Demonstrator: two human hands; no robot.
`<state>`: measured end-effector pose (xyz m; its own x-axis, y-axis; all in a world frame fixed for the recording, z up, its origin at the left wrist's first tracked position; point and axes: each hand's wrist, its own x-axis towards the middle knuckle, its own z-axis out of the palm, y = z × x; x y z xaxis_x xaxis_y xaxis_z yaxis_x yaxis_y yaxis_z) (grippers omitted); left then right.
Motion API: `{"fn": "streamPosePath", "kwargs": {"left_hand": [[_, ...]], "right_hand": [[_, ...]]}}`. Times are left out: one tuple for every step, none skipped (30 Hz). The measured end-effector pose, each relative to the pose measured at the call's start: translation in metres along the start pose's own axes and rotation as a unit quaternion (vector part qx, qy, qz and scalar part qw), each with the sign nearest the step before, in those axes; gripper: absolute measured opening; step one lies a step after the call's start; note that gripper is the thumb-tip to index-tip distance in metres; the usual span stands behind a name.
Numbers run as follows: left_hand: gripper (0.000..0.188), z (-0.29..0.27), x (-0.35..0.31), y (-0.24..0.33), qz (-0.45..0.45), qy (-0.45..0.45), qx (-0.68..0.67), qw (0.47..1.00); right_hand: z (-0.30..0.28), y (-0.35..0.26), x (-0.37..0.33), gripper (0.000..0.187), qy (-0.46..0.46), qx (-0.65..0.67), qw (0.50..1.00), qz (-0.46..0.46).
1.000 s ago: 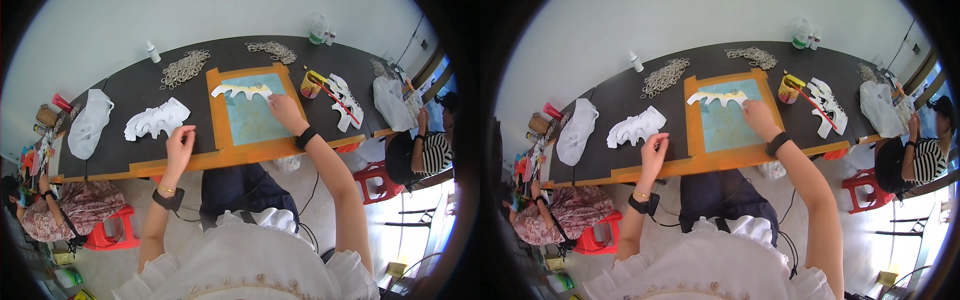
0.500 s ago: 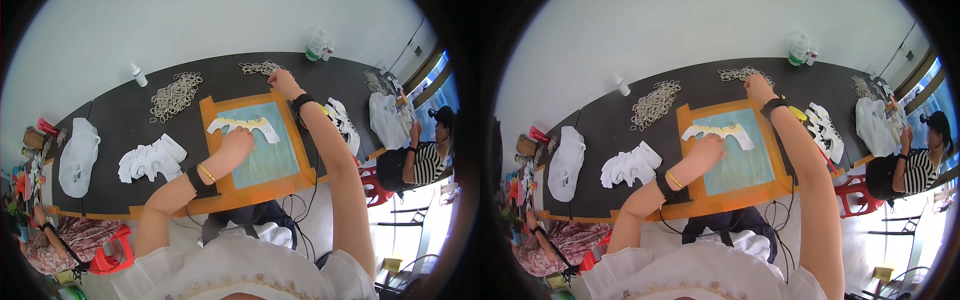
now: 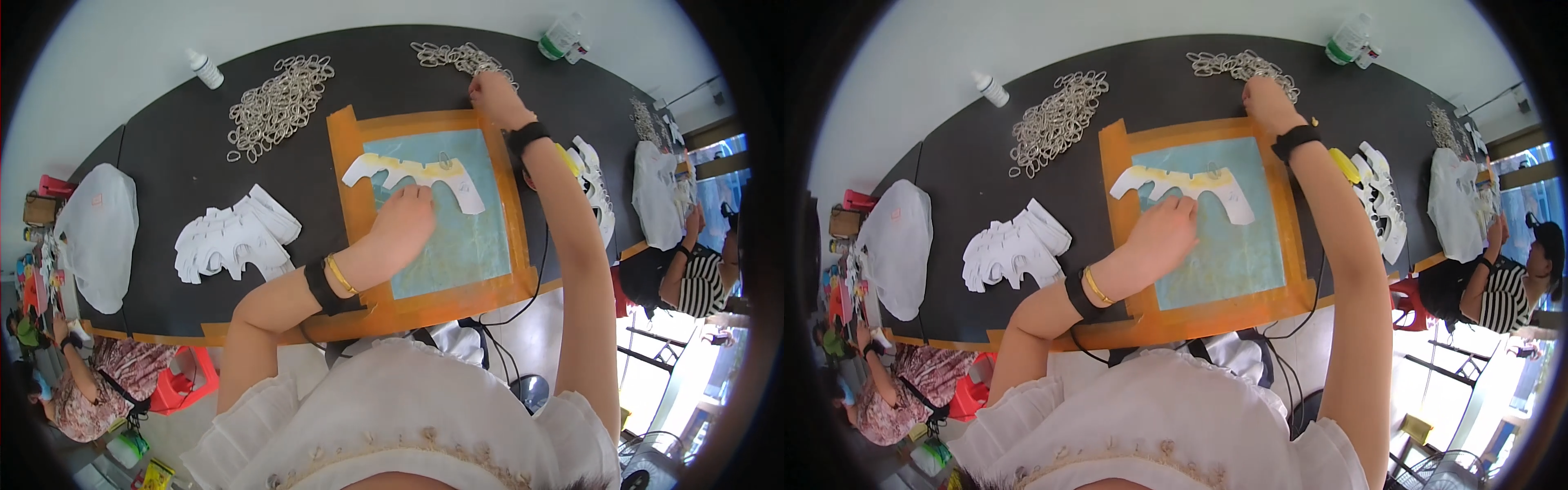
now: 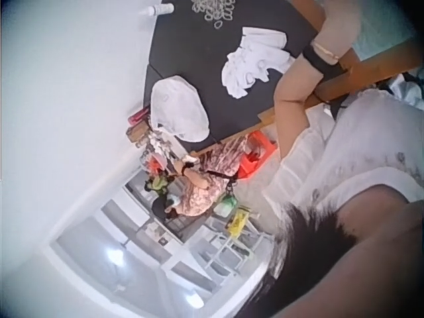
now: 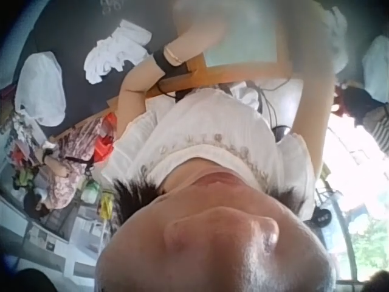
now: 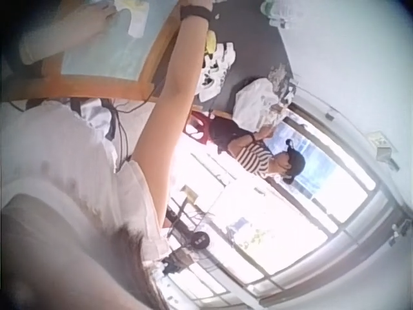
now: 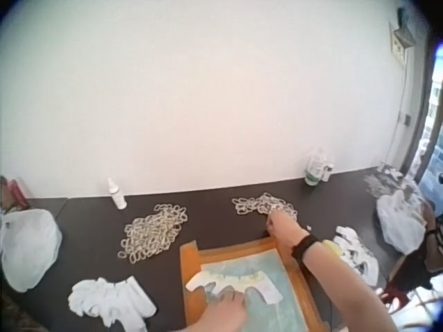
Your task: Applying yellow adhesive using a brush to white shoe component parts on a workstation.
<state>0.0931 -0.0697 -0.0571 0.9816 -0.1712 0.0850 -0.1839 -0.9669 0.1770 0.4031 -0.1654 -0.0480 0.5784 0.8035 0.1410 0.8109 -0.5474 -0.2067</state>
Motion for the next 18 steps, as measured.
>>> {"fn": "streamPosePath", "kwargs": {"left_hand": [[0.038, 0.0, -0.004, 0.0, 0.009, -0.004, 0.017, 1.0], [0.038, -0.003, -0.006, 0.002, 0.005, -0.01, 0.01, 1.0], [0.038, -0.007, -0.005, 0.003, 0.012, -0.013, 0.04, 0.999], [0.038, -0.007, -0.005, 0.005, 0.018, -0.016, 0.069, 0.997], [0.038, -0.003, -0.006, 0.006, 0.017, -0.021, 0.069, 0.997], [0.039, -0.004, -0.009, 0.004, 0.025, 0.005, 0.067, 0.997], [0.041, -0.004, -0.011, 0.002, 0.036, 0.032, 0.063, 0.997], [0.041, -0.005, -0.011, 0.001, 0.037, 0.031, 0.062, 0.997], [0.038, -0.007, -0.01, 0.0, 0.036, 0.015, 0.053, 0.998], [0.036, -0.008, -0.009, 0.0, 0.035, 0.0, 0.045, 0.998], [0.036, -0.008, -0.008, 0.0, 0.036, 0.001, 0.046, 0.998], [0.033, -0.009, -0.008, 0.0, 0.035, 0.022, 0.043, 0.998], [0.031, -0.009, -0.008, 0.0, 0.034, 0.044, 0.04, 0.998], [0.031, -0.009, -0.008, -0.001, 0.034, 0.044, 0.041, 0.998], [0.031, -0.009, -0.009, -0.001, 0.029, 0.044, 0.049, 0.997], [0.031, -0.008, -0.009, -0.002, 0.023, 0.044, 0.057, 0.997], [0.031, -0.007, -0.01, -0.002, 0.023, 0.044, 0.058, 0.997], [0.033, -0.006, -0.01, -0.003, 0.021, 0.045, 0.05, 0.998]], "right_hand": [[-0.014, -0.02, -0.003, 0.018, -0.035, 0.085, 0.995, 0.043], [-0.026, -0.037, -0.012, 0.017, -0.068, 0.165, 0.98, 0.091], [-0.033, -0.049, -0.023, 0.017, -0.075, 0.167, 0.978, 0.096], [-0.038, -0.063, -0.035, 0.018, -0.089, 0.288, 0.949, 0.093], [-0.036, -0.072, -0.047, 0.018, -0.096, 0.407, 0.904, 0.084], [-0.032, -0.08, -0.054, 0.018, -0.099, 0.41, 0.903, 0.083], [-0.025, -0.086, -0.062, 0.018, -0.124, 0.439, 0.887, 0.066], [-0.017, -0.088, -0.066, 0.018, -0.148, 0.468, 0.87, 0.048], [-0.013, -0.087, -0.067, 0.018, -0.158, 0.47, 0.868, 0.04], [-0.011, -0.086, -0.067, 0.018, -0.157, 0.47, 0.868, 0.041], [-0.009, -0.085, -0.067, 0.017, -0.158, 0.458, 0.874, 0.042], [-0.008, -0.087, -0.066, 0.017, -0.159, 0.448, 0.879, 0.041], [-0.004, -0.088, -0.066, 0.017, -0.158, 0.449, 0.879, 0.04], [0.0, -0.089, -0.065, 0.017, -0.156, 0.437, 0.885, 0.031], [0.005, -0.09, -0.065, 0.017, -0.155, 0.425, 0.892, 0.023], [0.008, -0.09, -0.066, 0.017, -0.154, 0.426, 0.891, 0.022], [0.011, -0.09, -0.066, 0.017, -0.165, 0.421, 0.892, 0.029], [0.012, -0.09, -0.065, 0.017, -0.174, 0.416, 0.892, 0.035]]}}
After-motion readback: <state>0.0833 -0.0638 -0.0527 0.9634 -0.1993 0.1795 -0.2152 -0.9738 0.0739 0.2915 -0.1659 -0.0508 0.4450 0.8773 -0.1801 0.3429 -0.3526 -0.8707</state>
